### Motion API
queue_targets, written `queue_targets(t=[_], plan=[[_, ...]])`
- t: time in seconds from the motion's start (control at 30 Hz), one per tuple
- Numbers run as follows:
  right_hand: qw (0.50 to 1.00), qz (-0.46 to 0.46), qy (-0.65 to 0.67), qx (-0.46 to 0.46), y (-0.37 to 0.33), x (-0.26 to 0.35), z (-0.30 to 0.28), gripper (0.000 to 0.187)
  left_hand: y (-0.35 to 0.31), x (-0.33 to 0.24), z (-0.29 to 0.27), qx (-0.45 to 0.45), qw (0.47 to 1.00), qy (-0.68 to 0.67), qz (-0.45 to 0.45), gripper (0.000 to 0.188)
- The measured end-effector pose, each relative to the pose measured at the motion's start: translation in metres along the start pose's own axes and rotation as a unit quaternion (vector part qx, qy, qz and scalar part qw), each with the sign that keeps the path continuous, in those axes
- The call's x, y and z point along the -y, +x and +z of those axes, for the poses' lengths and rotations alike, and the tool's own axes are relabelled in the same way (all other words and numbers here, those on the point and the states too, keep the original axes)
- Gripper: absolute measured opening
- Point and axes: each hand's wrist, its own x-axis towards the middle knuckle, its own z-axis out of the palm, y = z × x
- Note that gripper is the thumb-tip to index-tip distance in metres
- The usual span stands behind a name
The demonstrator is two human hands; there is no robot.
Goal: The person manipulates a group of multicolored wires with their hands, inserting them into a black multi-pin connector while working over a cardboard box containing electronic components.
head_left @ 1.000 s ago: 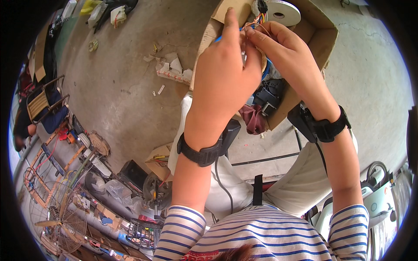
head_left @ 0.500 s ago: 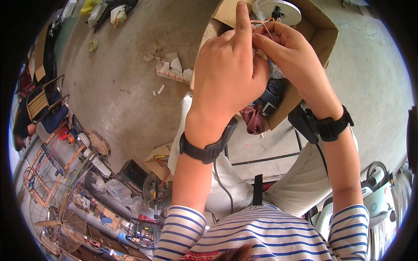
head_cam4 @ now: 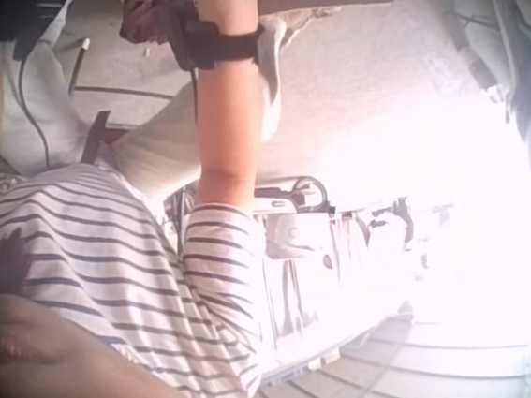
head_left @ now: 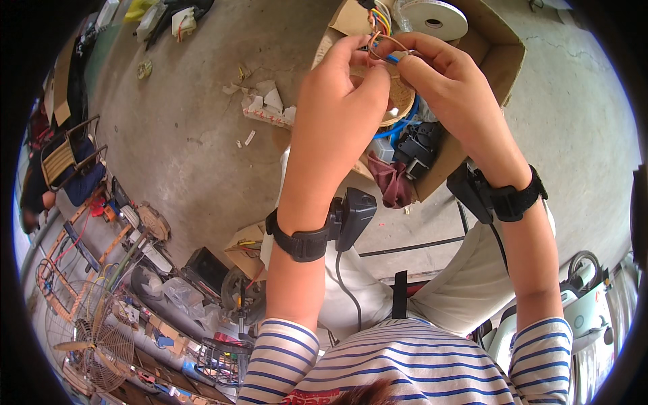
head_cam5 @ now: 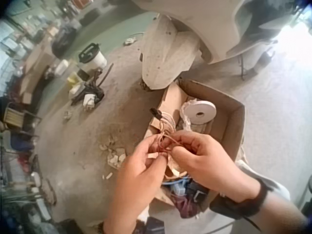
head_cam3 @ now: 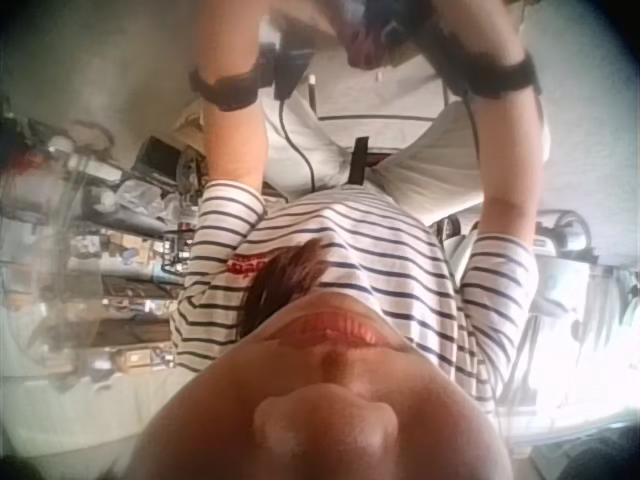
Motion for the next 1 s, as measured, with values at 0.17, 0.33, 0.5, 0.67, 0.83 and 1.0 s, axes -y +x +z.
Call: queue_targets(t=[0.17, 0.33, 0.5, 0.67, 0.83, 1.0], plan=[[1.000, -0.026, 0.007, 0.011, 0.002, -0.006, 0.000, 0.023, -0.001, -0.004, -0.001, 0.077, 0.977, -0.180, -0.088, 0.032], [0.999, -0.036, -0.017, -0.007, 0.003, -0.007, -0.001, 0.019, -0.004, -0.007, -0.003, 0.084, 0.984, -0.133, -0.084, 0.031], [0.998, -0.033, -0.035, -0.045, 0.003, -0.006, 0.000, 0.018, -0.004, -0.009, -0.003, 0.097, 0.984, -0.128, -0.080, 0.034], [0.997, -0.048, -0.008, -0.055, 0.006, -0.016, -0.001, 0.023, -0.003, -0.009, -0.001, 0.090, 0.983, -0.143, -0.067, 0.036], [0.996, -0.061, 0.020, -0.067, 0.009, -0.021, 0.000, 0.027, -0.001, -0.001, 0.005, 0.047, 0.990, -0.130, 0.000, 0.027], [0.995, -0.063, -0.032, -0.076, 0.007, -0.017, 0.001, 0.027, -0.001, -0.001, 0.005, 0.025, 0.992, -0.115, 0.034, 0.025]])
